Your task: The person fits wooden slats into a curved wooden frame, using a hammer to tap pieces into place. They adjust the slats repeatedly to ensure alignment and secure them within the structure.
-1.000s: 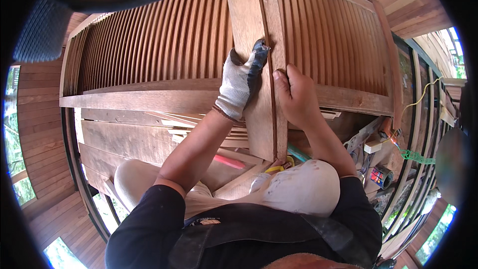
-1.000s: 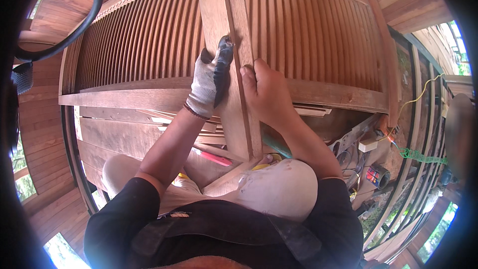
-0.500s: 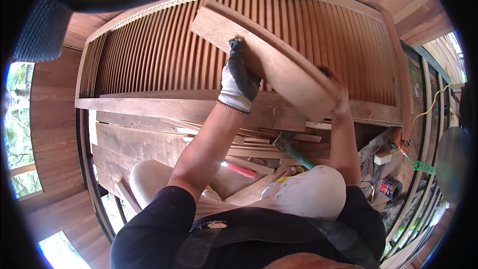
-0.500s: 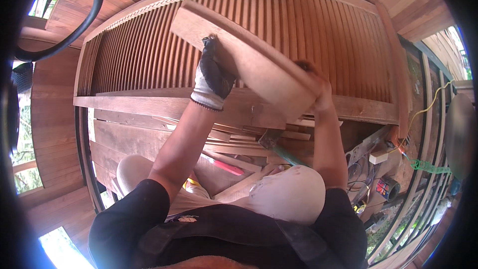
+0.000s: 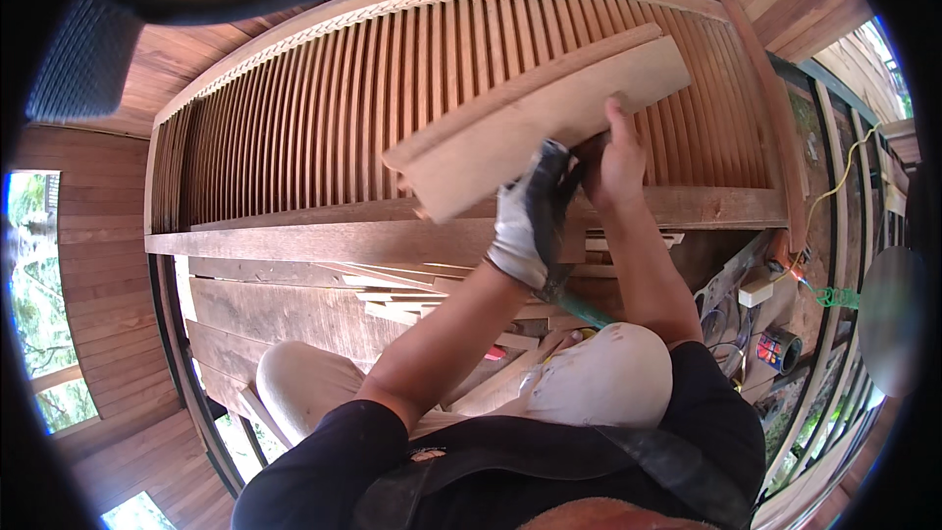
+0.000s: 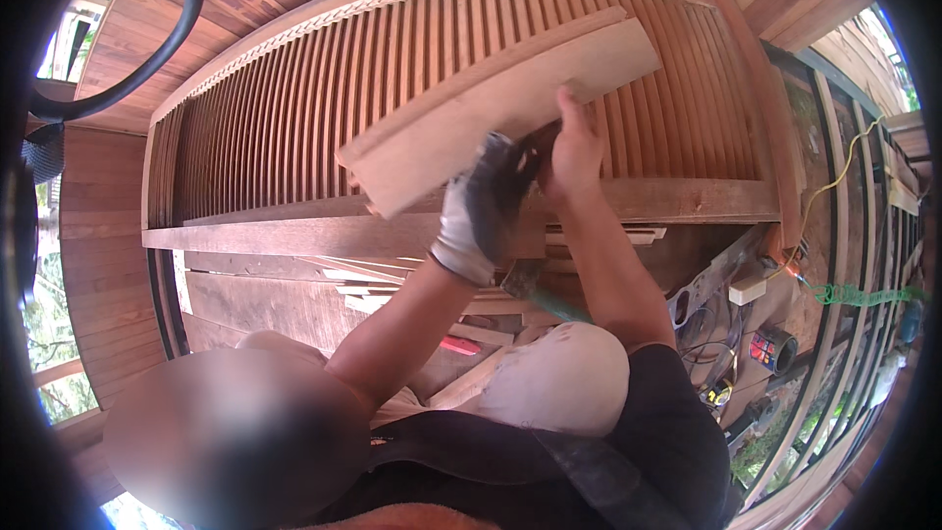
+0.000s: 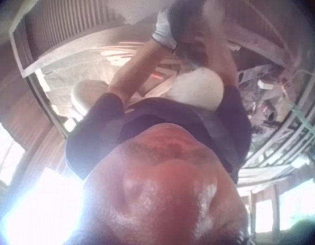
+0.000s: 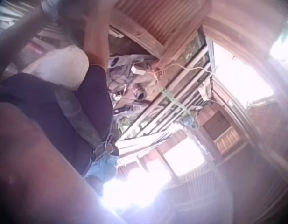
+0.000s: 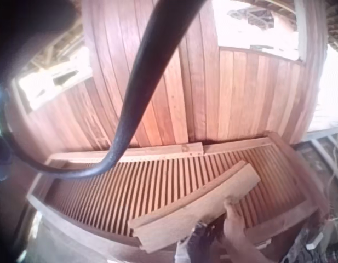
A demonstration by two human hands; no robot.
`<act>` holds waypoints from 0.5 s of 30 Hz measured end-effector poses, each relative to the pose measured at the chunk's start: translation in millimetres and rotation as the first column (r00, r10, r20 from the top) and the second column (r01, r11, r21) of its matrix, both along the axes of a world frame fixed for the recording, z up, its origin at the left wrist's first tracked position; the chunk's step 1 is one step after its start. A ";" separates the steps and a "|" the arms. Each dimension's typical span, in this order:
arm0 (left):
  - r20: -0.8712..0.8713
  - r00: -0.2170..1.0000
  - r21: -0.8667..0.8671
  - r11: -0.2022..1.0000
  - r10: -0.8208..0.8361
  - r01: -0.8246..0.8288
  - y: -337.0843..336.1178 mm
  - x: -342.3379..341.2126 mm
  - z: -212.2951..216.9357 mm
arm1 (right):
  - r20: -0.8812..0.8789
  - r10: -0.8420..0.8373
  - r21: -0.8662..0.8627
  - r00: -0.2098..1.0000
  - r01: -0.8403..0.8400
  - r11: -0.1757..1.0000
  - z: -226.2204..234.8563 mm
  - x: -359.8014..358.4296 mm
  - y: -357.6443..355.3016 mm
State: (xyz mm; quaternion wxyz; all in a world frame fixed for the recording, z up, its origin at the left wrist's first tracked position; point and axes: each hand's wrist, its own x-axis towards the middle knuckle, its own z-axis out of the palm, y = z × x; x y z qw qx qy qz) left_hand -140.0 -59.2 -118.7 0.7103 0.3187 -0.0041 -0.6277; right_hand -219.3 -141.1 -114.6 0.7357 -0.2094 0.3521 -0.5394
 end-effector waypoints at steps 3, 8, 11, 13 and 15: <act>0.313 0.858 0.016 0.905 -0.408 0.424 30.5 -8.0 14.4 | -0.073 0.033 0.102 0.997 -0.025 0.994 -22.4 -33.4 -44.9; 0.921 -0.113 0.190 0.176 -0.372 0.966 54.0 30.4 78.9 | -0.335 0.114 -0.038 0.935 -0.134 0.990 1.6 -31.1 -79.5; 0.534 0.266 0.116 0.381 -0.802 0.917 26.7 69.9 80.4 | -0.579 0.075 -0.134 0.812 -0.185 0.974 -30.7 -42.9 -104.6; 0.612 0.686 0.068 0.890 -0.394 0.450 13.5 93.1 29.6 | -0.661 0.080 -0.184 0.746 -0.264 0.947 -37.1 -24.5 -109.7; 0.715 0.622 0.275 0.947 -0.318 0.168 -5.4 98.9 -12.3 | -0.737 0.063 -0.200 0.673 -0.307 0.931 -29.5 -2.5 -105.7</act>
